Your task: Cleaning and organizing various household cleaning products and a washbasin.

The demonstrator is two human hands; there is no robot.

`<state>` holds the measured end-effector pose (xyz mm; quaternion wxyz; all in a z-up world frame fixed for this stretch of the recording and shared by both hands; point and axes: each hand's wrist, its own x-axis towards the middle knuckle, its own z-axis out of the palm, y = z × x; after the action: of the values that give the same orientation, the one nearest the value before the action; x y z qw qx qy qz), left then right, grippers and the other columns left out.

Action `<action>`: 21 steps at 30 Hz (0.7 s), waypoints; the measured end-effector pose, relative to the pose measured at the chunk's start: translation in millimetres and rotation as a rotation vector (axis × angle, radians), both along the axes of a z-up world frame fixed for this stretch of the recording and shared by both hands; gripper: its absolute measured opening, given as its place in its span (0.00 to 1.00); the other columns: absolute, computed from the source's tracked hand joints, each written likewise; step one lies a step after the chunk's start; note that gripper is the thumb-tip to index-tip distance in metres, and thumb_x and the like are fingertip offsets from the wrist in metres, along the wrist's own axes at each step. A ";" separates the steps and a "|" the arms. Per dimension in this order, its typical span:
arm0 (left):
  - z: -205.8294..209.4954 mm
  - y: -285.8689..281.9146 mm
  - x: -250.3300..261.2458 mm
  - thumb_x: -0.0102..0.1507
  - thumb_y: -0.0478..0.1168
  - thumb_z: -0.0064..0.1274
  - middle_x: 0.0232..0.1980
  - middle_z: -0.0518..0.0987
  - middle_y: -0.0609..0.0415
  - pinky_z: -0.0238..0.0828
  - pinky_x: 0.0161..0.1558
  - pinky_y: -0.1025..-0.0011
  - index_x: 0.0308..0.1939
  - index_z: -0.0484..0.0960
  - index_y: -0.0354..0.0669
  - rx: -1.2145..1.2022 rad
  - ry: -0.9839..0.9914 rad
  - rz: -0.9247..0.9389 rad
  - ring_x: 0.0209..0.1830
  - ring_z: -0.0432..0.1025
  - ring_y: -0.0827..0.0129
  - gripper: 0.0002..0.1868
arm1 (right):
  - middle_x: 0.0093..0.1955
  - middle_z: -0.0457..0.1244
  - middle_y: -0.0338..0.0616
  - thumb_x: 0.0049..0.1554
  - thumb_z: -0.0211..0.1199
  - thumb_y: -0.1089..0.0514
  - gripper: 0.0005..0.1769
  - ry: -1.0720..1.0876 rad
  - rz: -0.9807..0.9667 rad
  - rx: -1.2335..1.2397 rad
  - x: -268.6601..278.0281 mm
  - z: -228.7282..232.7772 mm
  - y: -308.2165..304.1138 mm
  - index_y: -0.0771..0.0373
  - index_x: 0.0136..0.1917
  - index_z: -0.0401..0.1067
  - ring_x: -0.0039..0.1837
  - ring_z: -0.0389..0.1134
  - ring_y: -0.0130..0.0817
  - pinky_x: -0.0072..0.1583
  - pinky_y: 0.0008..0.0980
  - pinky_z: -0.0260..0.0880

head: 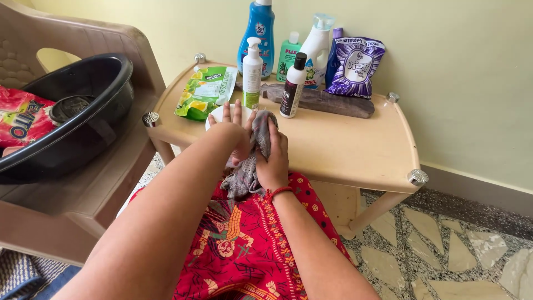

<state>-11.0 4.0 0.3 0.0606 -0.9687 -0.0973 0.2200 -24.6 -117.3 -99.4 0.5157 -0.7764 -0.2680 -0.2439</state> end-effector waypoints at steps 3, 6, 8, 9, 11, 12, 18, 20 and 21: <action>0.7 3.0 -2.2 0.51 0.43 0.74 0.82 0.12 0.40 0.29 0.72 0.26 0.79 0.13 0.67 -0.044 0.000 -0.023 0.82 0.12 0.38 0.81 | 0.66 0.61 0.58 0.53 0.62 0.67 0.44 0.255 -0.038 -0.085 25.6 -30.1 0.1 0.56 0.80 0.52 0.69 0.63 0.55 0.70 0.45 0.62; -0.3 2.6 -8.7 0.51 0.43 0.74 0.82 0.13 0.39 0.27 0.71 0.26 0.79 0.14 0.68 -0.080 -0.052 -0.016 0.82 0.12 0.38 0.80 | 0.66 0.61 0.56 0.52 0.64 0.65 0.44 0.512 0.017 -0.244 29.7 -39.4 -2.1 0.54 0.79 0.53 0.70 0.62 0.54 0.71 0.45 0.61; 0.8 4.0 -12.3 0.50 0.43 0.74 0.82 0.13 0.39 0.26 0.72 0.26 0.79 0.15 0.68 -0.094 -0.061 -0.012 0.82 0.12 0.38 0.80 | 0.66 0.61 0.56 0.52 0.64 0.66 0.44 0.434 0.012 -0.171 31.1 -44.5 0.3 0.55 0.79 0.53 0.70 0.62 0.55 0.71 0.45 0.61; 1.0 3.9 -13.9 0.50 0.42 0.74 0.82 0.13 0.39 0.26 0.72 0.27 0.79 0.15 0.68 -0.111 -0.067 -0.012 0.82 0.12 0.38 0.80 | 0.67 0.61 0.57 0.51 0.63 0.67 0.45 0.359 0.001 -0.100 31.5 -47.4 0.7 0.55 0.79 0.52 0.70 0.63 0.55 0.71 0.45 0.61; -0.3 5.9 -13.5 0.50 0.43 0.74 0.82 0.13 0.39 0.26 0.72 0.26 0.79 0.15 0.68 -0.107 -0.076 -0.022 0.82 0.12 0.38 0.80 | 0.68 0.60 0.58 0.50 0.62 0.68 0.46 0.217 0.001 -0.034 15.9 -26.0 1.1 0.55 0.80 0.52 0.71 0.62 0.56 0.71 0.45 0.62; -1.3 6.5 -13.3 0.49 0.43 0.74 0.82 0.14 0.39 0.26 0.72 0.26 0.79 0.15 0.68 -0.106 -0.087 -0.032 0.82 0.12 0.37 0.81 | 0.69 0.58 0.59 0.49 0.61 0.70 0.48 0.075 0.002 0.029 8.0 -15.6 0.7 0.54 0.80 0.52 0.71 0.62 0.57 0.71 0.45 0.63; -0.4 7.7 -12.4 0.47 0.45 0.75 0.82 0.14 0.39 0.25 0.73 0.28 0.80 0.16 0.69 -0.108 -0.087 -0.024 0.82 0.13 0.38 0.82 | 0.65 0.60 0.57 0.51 0.64 0.63 0.46 0.452 -0.054 -0.329 33.2 -40.8 -1.1 0.50 0.79 0.53 0.68 0.64 0.56 0.70 0.46 0.62; 2.7 6.7 -16.2 0.45 0.48 0.75 0.83 0.16 0.39 0.24 0.73 0.28 0.81 0.18 0.69 -0.121 -0.107 -0.027 0.82 0.13 0.38 0.82 | 0.64 0.61 0.58 0.51 0.65 0.60 0.45 0.499 -0.060 -0.353 27.1 -34.1 -0.3 0.50 0.79 0.53 0.67 0.64 0.57 0.68 0.47 0.63; 4.5 6.3 -17.5 0.44 0.51 0.75 0.83 0.17 0.39 0.23 0.73 0.29 0.81 0.21 0.69 -0.137 -0.129 -0.029 0.82 0.14 0.38 0.82 | 0.62 0.61 0.59 0.51 0.66 0.58 0.45 0.544 -0.067 -0.381 24.7 -30.5 0.1 0.50 0.79 0.53 0.65 0.65 0.58 0.67 0.48 0.65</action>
<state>-28.5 10.3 4.8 -0.0090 -0.9840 -0.0719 0.1625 0.1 -117.2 -129.9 0.4057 -0.9038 -0.1358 0.0099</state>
